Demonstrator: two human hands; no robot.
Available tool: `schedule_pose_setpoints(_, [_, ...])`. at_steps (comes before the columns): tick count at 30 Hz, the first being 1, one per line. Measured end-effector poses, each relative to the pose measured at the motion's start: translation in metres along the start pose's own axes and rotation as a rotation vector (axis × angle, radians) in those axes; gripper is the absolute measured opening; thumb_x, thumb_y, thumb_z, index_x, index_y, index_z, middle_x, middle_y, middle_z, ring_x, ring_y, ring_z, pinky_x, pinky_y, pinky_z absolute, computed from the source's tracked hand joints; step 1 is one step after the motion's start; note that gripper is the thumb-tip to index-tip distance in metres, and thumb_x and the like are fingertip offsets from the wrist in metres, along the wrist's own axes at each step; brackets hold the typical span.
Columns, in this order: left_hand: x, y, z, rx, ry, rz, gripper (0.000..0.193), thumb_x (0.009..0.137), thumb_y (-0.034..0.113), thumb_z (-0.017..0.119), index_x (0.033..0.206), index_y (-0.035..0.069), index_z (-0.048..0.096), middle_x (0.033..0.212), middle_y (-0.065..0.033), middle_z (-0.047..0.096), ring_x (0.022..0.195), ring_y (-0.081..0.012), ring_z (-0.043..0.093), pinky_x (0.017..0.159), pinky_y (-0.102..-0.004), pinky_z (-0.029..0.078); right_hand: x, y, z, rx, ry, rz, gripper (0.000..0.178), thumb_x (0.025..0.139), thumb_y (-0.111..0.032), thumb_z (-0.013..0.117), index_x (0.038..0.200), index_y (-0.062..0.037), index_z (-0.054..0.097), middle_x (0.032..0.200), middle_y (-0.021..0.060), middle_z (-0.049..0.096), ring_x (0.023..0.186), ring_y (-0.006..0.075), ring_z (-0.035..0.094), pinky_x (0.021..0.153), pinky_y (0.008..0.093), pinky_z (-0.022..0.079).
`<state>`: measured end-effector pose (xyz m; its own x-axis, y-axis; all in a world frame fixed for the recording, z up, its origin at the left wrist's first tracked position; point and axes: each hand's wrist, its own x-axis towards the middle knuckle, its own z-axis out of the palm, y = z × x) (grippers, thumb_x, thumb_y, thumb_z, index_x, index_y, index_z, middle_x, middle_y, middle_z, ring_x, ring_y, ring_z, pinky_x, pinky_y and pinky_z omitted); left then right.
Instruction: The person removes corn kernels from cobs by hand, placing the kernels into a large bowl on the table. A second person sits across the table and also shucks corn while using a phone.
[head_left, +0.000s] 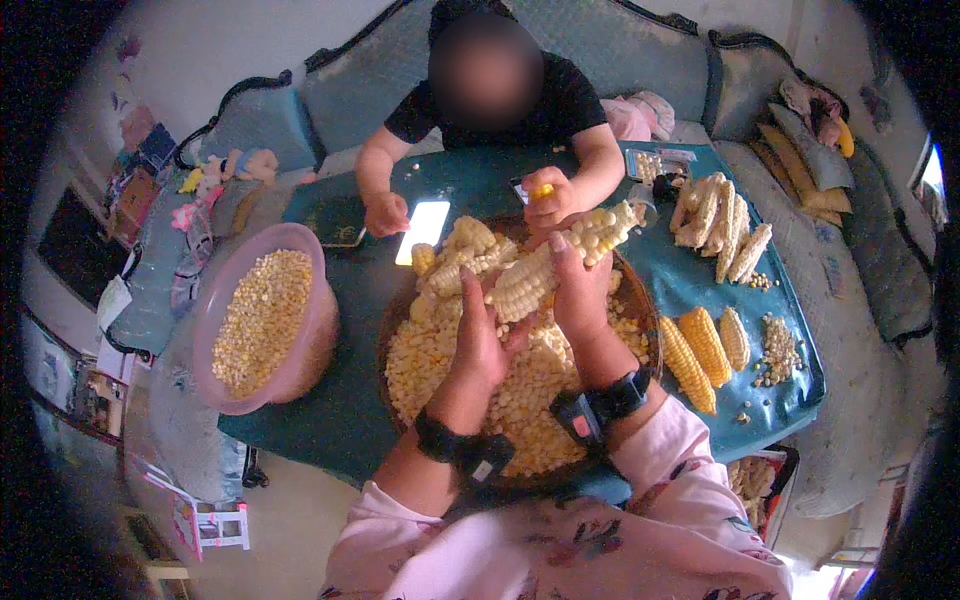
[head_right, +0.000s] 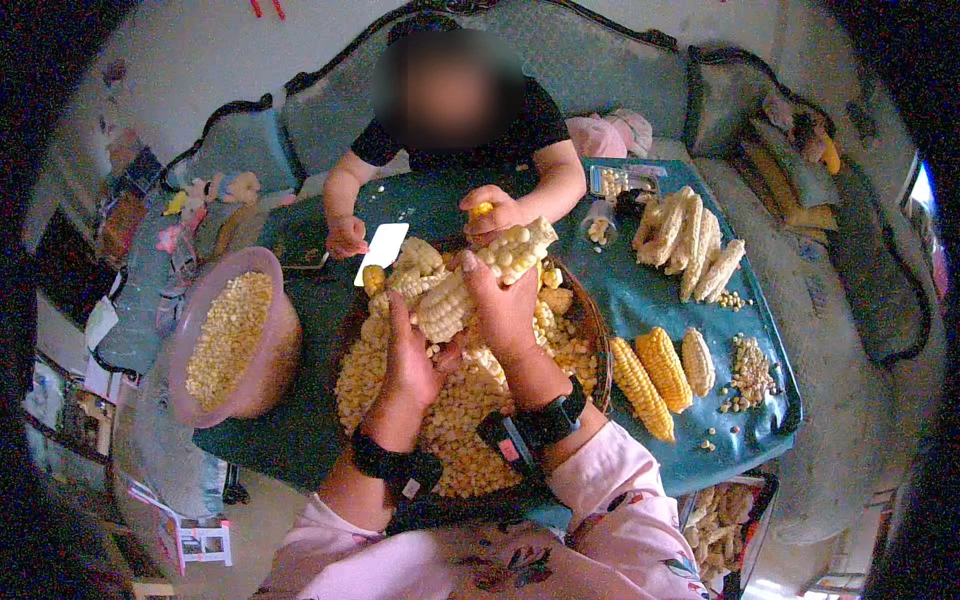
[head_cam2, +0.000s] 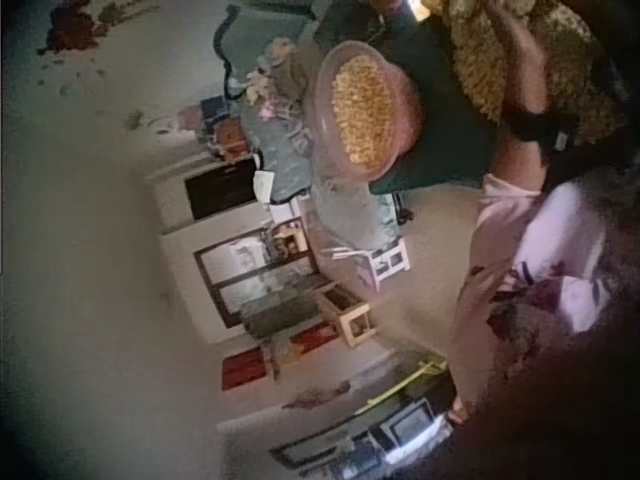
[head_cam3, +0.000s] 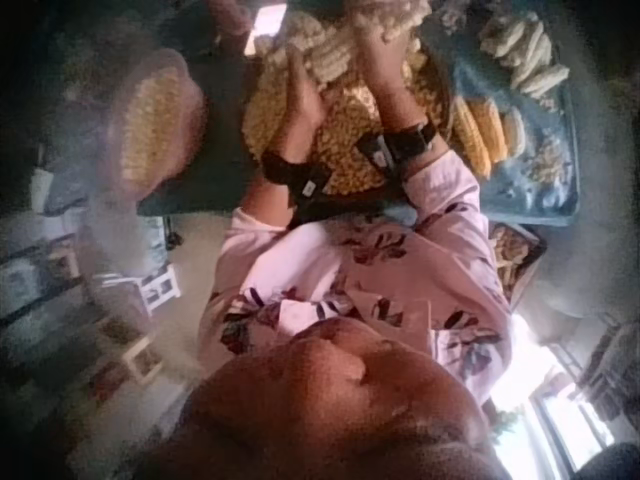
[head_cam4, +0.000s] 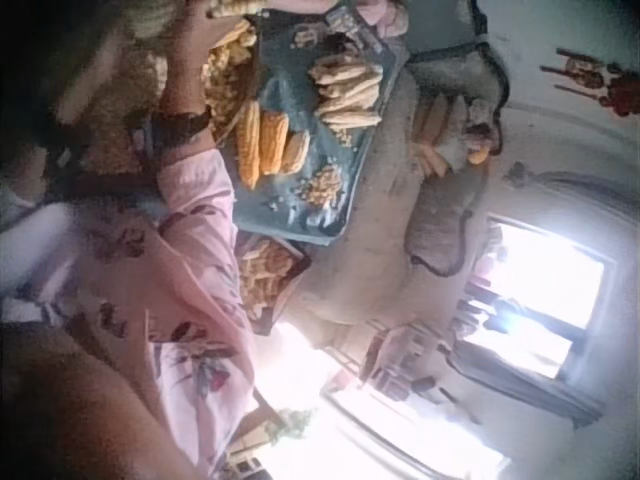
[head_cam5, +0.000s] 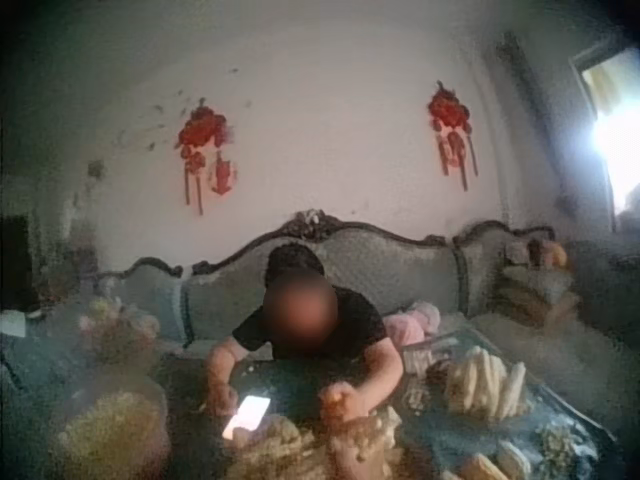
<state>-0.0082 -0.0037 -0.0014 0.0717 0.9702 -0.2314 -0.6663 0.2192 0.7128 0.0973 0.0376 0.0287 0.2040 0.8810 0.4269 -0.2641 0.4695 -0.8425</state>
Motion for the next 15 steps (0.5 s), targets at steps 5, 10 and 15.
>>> schedule_pose_setpoints(5, [-0.009,-0.002,0.013,0.127,-0.047,0.204,0.044,0.086,0.048,0.037,0.111,0.012,0.042,0.104,-0.002,0.051,0.089,-0.0109,0.05,0.07,-0.0251,0.044,0.001,0.004,0.003,0.155,0.039,0.052,0.022,0.079,-0.022,0.05,0.087,-0.002,0.048,0.078,0.0072,0.055,0.071,0.0139,0.051,0.064,0.0258,0.041])
schedule_pose_setpoints(10, [-0.001,-0.002,0.01,0.336,0.056,0.424,0.031,0.089,0.034,0.036,0.097,0.006,0.047,0.089,-0.0031,0.053,0.075,-0.0099,0.053,0.059,-0.0231,0.045,-0.003,0.014,0.001,0.087,0.01,0.038,0.024,0.076,-0.017,0.058,0.092,-0.002,0.049,0.082,0.0043,0.055,0.072,0.0114,0.05,0.064,0.0246,0.042])
schedule_pose_setpoints(15, [-0.002,0.0,0.012,0.24,0.138,0.348,0.034,0.089,0.032,0.031,0.091,0.004,0.049,0.08,-0.0042,0.054,0.067,-0.0104,0.054,0.053,-0.0232,0.044,-0.011,-0.002,0.007,0.054,0.01,0.001,0.019,0.072,-0.009,0.064,0.086,-0.0023,0.053,0.078,0.0017,0.055,0.068,0.01,0.051,0.061,0.0239,0.042])
